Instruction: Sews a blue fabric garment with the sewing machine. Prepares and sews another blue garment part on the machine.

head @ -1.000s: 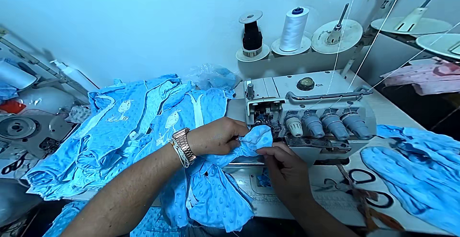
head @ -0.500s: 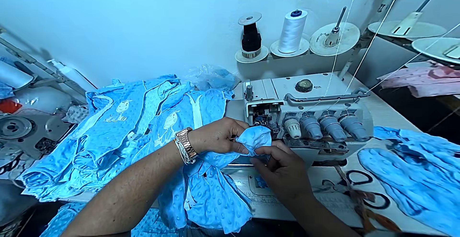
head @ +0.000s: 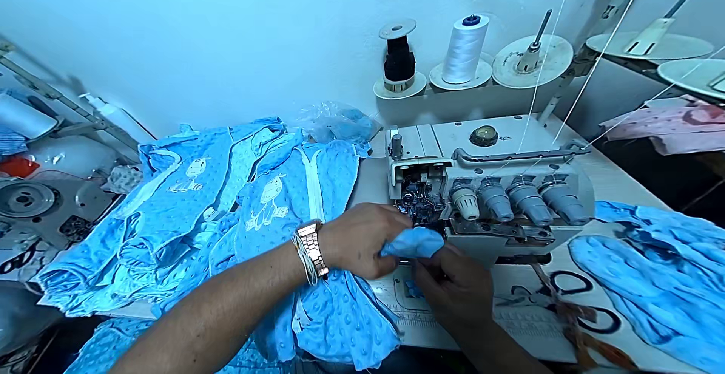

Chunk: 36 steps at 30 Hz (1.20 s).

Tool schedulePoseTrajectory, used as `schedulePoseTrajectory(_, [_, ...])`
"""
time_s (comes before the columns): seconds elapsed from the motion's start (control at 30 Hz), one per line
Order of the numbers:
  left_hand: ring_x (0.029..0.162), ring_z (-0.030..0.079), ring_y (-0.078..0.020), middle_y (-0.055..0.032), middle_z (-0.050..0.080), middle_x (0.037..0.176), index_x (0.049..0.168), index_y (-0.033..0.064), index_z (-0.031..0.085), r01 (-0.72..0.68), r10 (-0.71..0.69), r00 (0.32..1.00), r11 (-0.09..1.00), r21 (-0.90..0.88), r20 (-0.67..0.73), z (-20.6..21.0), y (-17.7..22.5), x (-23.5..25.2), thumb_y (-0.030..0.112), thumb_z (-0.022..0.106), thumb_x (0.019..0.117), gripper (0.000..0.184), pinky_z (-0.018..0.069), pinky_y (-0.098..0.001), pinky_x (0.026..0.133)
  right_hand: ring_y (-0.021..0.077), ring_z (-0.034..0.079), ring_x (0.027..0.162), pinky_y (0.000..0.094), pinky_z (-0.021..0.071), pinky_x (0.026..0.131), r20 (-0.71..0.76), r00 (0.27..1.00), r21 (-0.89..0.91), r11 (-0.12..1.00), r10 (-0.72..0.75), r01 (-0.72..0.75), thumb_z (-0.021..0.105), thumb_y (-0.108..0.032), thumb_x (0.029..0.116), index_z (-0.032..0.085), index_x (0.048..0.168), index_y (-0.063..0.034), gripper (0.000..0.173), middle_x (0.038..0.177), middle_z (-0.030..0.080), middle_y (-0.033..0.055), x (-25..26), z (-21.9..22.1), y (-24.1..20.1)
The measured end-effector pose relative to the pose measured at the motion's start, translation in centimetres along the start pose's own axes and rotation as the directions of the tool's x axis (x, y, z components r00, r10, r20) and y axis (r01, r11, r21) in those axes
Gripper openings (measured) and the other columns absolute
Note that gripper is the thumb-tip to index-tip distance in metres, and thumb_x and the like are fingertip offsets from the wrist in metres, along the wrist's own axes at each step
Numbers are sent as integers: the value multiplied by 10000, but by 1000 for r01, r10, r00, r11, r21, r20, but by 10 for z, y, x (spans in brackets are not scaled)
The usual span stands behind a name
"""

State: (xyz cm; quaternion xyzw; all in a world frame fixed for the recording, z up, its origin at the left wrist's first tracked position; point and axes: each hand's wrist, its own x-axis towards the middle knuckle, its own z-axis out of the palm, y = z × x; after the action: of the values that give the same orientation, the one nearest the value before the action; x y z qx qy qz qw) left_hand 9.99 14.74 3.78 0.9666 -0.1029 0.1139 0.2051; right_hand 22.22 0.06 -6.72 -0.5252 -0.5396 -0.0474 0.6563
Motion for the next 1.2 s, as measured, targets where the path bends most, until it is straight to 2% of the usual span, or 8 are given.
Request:
schedulePoseTrajectory(0.23, [834, 640, -199, -51, 666, 870, 887, 88, 730, -60, 85, 995, 941, 332, -61, 21, 17, -21, 186, 552, 873, 203, 505, -340, 689, 32, 685, 754, 148, 556, 658, 63, 980, -42, 980, -190, 193, 623, -135, 981, 573, 830, -80, 168, 989, 745, 50, -12, -6, 11])
schedulePoseTrajectory(0.43, [737, 603, -193, -30, 626, 801, 836, 87, 705, 24, 36, 992, 880, 475, -117, 30, 32, -17, 180, 561, 889, 179, 446, -327, 605, -14, 656, 762, 113, 543, 671, 83, 995, 132, 990, -51, 40, 663, -110, 928, 661, 867, -72, 72, 946, 728, 21, 2, -7, 13])
schedulePoseTrajectory(0.63, [952, 660, -279, -58, 692, 923, 893, 86, 739, 269, -203, 963, 775, 572, -177, 6, 28, -17, 60, 614, 877, 129, 511, -470, 782, -25, 605, 719, 97, 508, 648, 35, 999, -24, 1000, 13, -12, 640, -119, 908, 784, 933, -76, 152, 860, 679, 31, 4, -5, 9])
schedulePoseTrajectory(0.73, [839, 636, -274, -86, 662, 872, 876, 48, 748, 249, -223, 969, 875, 415, -110, -6, 14, -13, 5, 670, 856, 92, 495, -425, 687, -38, 518, 610, 90, 434, 552, 6, 996, -87, 992, 87, -86, 604, -102, 889, 793, 1001, -47, 226, 793, 623, 30, 4, 0, 1])
schedulePoseTrajectory(0.83, [855, 626, -205, -82, 640, 860, 863, 34, 742, 207, -198, 976, 973, 106, -92, -10, -3, -14, 46, 689, 901, 66, 521, -328, 747, -54, 480, 573, 86, 406, 514, 9, 991, -103, 986, 135, -134, 596, -105, 882, 764, 941, -35, 191, 773, 616, 8, 6, 0, -5])
schedulePoseTrajectory(0.97, [990, 626, -81, -85, 678, 1001, 865, -10, 743, 92, -163, 946, 964, -251, -281, -3, -9, -15, 19, 703, 894, 57, 511, -184, 871, -59, 420, 535, 82, 358, 481, 27, 987, -116, 981, 160, -156, 633, -151, 870, 741, 898, -53, 149, 724, 552, -28, 9, -1, -10])
schedulePoseTrajectory(1.1, [1037, 666, -116, -119, 719, 1026, 920, -51, 722, 31, -125, 966, 925, -379, -225, -2, -14, -13, -7, 671, 915, 68, 529, -239, 936, -39, 444, 545, 99, 371, 486, 35, 988, -234, 962, 150, -138, 718, -270, 866, 736, 812, -88, 191, 714, 546, -33, 12, 1, -13])
schedulePoseTrajectory(1.2, [908, 621, -51, -69, 686, 921, 956, -40, 707, 79, -140, 982, 915, -396, -127, -7, -16, -12, 32, 647, 944, 95, 488, -188, 820, -59, 436, 548, 81, 362, 488, 21, 987, -198, 968, 162, -155, 718, -259, 866, 729, 778, -101, 182, 717, 546, -46, 14, 2, -12])
